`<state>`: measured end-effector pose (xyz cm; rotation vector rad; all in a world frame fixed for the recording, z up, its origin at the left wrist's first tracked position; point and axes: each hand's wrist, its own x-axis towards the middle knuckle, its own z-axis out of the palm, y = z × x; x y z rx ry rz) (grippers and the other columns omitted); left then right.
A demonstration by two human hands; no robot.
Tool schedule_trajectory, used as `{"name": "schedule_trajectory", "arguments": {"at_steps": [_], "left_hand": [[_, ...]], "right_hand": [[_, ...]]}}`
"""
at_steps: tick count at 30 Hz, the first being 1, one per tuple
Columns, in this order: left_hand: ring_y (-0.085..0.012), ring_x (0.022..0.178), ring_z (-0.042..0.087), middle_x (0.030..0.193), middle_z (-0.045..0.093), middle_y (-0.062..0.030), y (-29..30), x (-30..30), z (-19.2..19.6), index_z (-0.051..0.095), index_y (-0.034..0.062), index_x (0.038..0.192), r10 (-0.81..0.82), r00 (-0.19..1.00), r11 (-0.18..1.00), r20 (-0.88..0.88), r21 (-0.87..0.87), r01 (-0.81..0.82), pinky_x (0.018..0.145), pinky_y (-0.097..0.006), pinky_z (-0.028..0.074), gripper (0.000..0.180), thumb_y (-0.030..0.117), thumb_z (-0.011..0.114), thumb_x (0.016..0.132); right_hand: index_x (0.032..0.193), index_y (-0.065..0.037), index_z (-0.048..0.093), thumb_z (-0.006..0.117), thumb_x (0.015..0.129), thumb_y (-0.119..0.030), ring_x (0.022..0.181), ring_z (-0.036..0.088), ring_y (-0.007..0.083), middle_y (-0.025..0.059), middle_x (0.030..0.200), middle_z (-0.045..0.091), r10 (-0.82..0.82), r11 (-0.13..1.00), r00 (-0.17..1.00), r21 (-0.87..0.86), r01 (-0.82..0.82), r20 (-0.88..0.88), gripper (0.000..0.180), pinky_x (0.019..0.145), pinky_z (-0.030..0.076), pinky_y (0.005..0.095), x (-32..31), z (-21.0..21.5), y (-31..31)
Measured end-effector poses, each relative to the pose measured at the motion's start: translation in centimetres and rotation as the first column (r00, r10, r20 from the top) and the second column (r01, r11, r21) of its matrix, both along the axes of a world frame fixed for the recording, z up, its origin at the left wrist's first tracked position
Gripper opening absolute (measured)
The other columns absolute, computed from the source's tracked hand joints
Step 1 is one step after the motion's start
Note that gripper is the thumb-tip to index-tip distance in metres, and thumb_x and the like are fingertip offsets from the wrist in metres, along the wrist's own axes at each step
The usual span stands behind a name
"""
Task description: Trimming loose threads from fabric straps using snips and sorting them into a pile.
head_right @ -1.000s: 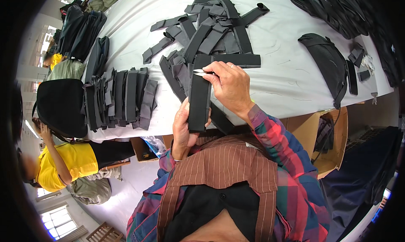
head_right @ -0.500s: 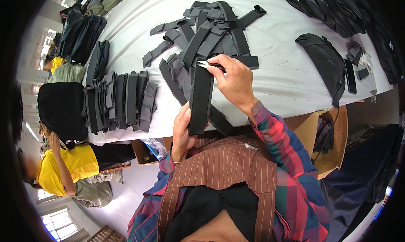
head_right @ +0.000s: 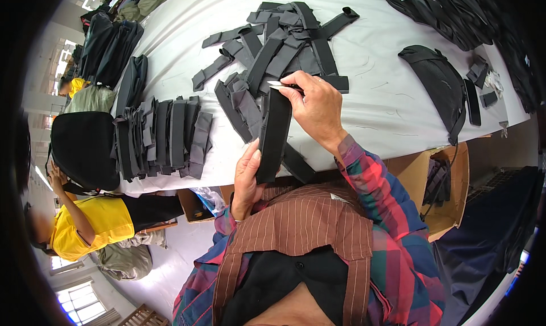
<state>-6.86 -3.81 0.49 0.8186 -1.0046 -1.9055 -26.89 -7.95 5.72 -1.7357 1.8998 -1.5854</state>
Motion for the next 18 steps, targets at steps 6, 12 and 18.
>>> {"name": "schedule_trajectory", "arguments": {"at_steps": [6, 12, 18], "left_hand": [[-0.0136, 0.079, 0.061, 0.104, 0.063, -0.0111, 0.1, 0.2, -1.8, 0.042, -0.0024, 0.134, 0.091, 0.995, 0.996, 0.051, -0.028, -0.089, 0.068, -0.027, 0.051, 0.046, 0.023, 0.049, 0.097], [-0.0147, 0.076, 0.061, 0.101, 0.063, -0.0115, 0.1, 0.2, 0.2, 0.04, -0.0017, 0.135, 0.007, 0.998, 0.997, -0.068, 0.083, -0.001, 0.065, -0.028, 0.052, 0.047, 0.024, 0.048, 0.097], [-0.0154, 0.076, 0.061, 0.101, 0.063, -0.0123, 0.0, 0.5, 0.8, 0.039, -0.0016, 0.136, -0.04, 0.995, 0.994, -0.092, 0.1, 0.049, 0.063, -0.03, 0.053, 0.048, 0.026, 0.048, 0.097]], "right_hand": [[0.085, -0.013, 0.065, 0.068, 0.081, -0.021, 0.061, 0.058, 0.0214, 0.002, 0.068, 0.062, -0.013, 0.999, 0.999, 0.035, 0.011, 0.04, 0.009, 0.055, 0.044, 0.0331, -0.5, -0.3, 0.0], [0.086, -0.013, 0.066, 0.069, 0.08, -0.02, 0.062, 0.057, 0.0202, 0.0005, 0.07, 0.063, -0.014, 1.0, 0.998, 0.001, 0.014, -0.06, 0.01, 0.058, 0.043, 0.0324, -1.3, -0.3, 0.3], [0.086, -0.013, 0.065, 0.069, 0.08, -0.019, 0.062, 0.056, 0.0195, 0.0001, 0.071, 0.063, 0.03, 0.999, 0.999, 0.02, -0.029, -0.034, 0.01, 0.06, 0.042, 0.0319, -1.3, 0.0, 0.5]]}}
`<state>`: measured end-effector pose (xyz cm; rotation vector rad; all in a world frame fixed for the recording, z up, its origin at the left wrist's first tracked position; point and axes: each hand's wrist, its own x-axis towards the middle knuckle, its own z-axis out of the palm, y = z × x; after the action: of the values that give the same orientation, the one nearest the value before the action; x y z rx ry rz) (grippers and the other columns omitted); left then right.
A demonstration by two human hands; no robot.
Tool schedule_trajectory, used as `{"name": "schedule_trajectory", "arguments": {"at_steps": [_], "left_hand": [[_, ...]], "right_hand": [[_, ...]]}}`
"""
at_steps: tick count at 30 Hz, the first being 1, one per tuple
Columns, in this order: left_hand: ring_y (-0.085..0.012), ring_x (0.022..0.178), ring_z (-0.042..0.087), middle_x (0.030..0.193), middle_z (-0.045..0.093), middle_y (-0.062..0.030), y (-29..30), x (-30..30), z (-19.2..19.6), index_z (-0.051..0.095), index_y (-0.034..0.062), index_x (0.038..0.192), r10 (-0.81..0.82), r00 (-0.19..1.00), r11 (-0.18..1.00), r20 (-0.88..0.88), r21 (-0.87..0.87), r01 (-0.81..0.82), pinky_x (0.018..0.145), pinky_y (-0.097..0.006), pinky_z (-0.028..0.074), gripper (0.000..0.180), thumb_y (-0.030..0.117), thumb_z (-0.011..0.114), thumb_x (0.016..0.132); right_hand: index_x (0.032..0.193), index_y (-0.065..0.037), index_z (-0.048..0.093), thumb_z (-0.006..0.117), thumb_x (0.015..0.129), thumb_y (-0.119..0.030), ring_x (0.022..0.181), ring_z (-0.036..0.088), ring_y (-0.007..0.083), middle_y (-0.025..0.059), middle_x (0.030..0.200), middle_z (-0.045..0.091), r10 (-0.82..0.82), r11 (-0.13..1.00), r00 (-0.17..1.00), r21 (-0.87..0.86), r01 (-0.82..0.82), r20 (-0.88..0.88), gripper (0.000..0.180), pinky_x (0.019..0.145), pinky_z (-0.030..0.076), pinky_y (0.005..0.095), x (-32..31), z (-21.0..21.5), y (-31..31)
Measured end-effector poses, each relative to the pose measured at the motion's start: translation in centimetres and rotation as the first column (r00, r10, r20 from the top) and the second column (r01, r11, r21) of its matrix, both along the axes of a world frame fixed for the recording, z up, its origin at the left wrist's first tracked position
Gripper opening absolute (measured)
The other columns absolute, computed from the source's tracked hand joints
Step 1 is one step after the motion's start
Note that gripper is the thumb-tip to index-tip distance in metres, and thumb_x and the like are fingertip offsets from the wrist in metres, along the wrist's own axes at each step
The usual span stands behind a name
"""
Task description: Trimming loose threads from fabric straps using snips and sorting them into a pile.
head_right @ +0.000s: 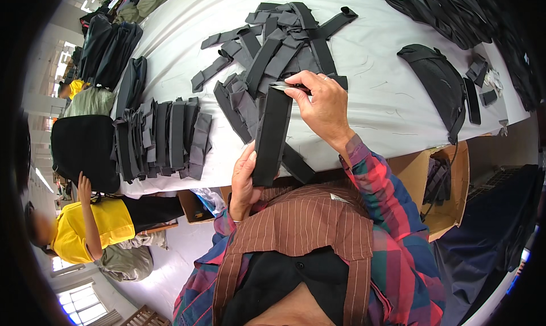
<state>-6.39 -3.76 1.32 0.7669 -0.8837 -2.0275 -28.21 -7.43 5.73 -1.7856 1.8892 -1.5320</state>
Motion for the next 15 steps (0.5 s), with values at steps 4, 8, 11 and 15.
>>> {"name": "schedule_trajectory", "arguments": {"at_steps": [4, 8, 11, 15], "left_hand": [[-0.0161, 0.077, 0.062, 0.103, 0.062, -0.0128, 0.0, 0.3, 0.1, 0.038, -0.0022, 0.136, 0.004, 1.0, 1.0, 0.015, 0.029, -0.004, 0.064, -0.03, 0.053, 0.049, 0.026, 0.048, 0.097], [-0.0163, 0.077, 0.063, 0.105, 0.062, -0.0131, 0.0, 0.3, 0.2, 0.038, -0.0027, 0.136, 0.002, 0.999, 0.999, -0.052, 0.045, 0.0, 0.064, -0.03, 0.054, 0.049, 0.025, 0.047, 0.097], [-0.0163, 0.077, 0.064, 0.106, 0.062, -0.0132, -0.1, 0.3, 0.1, 0.039, -0.0029, 0.135, -0.014, 0.999, 0.998, -0.038, 0.058, 0.016, 0.063, -0.03, 0.055, 0.047, 0.024, 0.047, 0.097], [-0.0164, 0.078, 0.065, 0.105, 0.062, -0.013, -0.2, 0.4, 0.2, 0.04, -0.0031, 0.133, -0.028, 0.999, 0.997, -0.018, 0.065, 0.03, 0.063, -0.03, 0.057, 0.046, 0.024, 0.047, 0.097]], "right_hand": [[0.087, -0.012, 0.066, 0.069, 0.079, -0.019, 0.061, 0.055, 0.0193, 0.0001, 0.072, 0.064, 0.025, 1.0, 0.999, 0.008, -0.026, 0.038, 0.011, 0.059, 0.042, 0.0319, -0.1, -0.3, 0.0], [0.092, -0.008, 0.067, 0.069, 0.079, -0.012, 0.069, 0.06, 0.0189, 0.0058, 0.077, 0.065, 0.062, 0.995, 0.997, 0.078, -0.065, 0.037, 0.014, 0.062, 0.046, 0.0289, -0.2, -0.3, 0.2], [0.087, -0.011, 0.066, 0.069, 0.079, -0.019, 0.063, 0.057, 0.0198, 0.0014, 0.073, 0.064, 0.09, 0.993, 0.995, -0.072, -0.093, -0.039, 0.011, 0.059, 0.042, 0.0317, -0.2, -0.6, 0.2], [0.088, -0.011, 0.066, 0.069, 0.08, -0.018, 0.064, 0.058, 0.0203, 0.0022, 0.074, 0.064, 0.05, 0.999, 0.997, -0.02, -0.049, 0.06, 0.011, 0.058, 0.043, 0.0315, -0.1, -1.0, 0.1]]}}
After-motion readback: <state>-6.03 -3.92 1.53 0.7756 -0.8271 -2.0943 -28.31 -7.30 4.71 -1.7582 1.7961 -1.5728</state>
